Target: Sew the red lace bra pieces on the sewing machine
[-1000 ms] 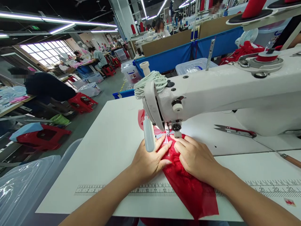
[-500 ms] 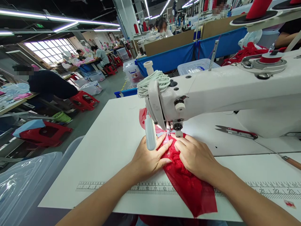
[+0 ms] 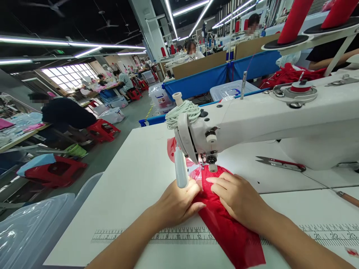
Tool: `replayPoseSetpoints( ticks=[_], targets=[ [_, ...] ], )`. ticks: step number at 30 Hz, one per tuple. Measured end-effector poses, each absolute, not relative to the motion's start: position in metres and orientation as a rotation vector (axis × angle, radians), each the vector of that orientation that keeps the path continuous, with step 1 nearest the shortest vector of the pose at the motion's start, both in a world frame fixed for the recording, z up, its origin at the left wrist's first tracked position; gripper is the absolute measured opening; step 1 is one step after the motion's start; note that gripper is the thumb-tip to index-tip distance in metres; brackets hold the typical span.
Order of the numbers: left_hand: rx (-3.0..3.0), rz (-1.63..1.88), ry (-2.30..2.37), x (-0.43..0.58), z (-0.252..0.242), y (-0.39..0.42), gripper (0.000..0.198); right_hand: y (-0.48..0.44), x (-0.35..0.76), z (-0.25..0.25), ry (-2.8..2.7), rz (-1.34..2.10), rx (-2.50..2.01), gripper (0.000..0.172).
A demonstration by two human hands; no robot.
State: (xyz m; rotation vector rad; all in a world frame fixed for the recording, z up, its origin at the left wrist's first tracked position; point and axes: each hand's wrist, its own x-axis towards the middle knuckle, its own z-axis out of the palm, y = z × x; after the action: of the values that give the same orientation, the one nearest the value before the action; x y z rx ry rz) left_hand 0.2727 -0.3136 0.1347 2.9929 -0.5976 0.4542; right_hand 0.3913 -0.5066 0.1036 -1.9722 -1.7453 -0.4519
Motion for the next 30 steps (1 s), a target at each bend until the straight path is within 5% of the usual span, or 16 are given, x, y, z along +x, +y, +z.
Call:
replayPoseSetpoints(
  ticks=[11, 30],
  targets=[
    [3.004, 0.554, -0.576, 0.266, 0.136, -0.321, 0.081, -0.510, 0.393, 0.104, -1.718, -0.486, -1.988, 0.026],
    [2.998, 0.739, -0.447, 0.267, 0.127, -0.324, 0.086, -0.505, 0.399, 0.106, -1.700, -0.541, -1.963, 0.030]
  ],
)
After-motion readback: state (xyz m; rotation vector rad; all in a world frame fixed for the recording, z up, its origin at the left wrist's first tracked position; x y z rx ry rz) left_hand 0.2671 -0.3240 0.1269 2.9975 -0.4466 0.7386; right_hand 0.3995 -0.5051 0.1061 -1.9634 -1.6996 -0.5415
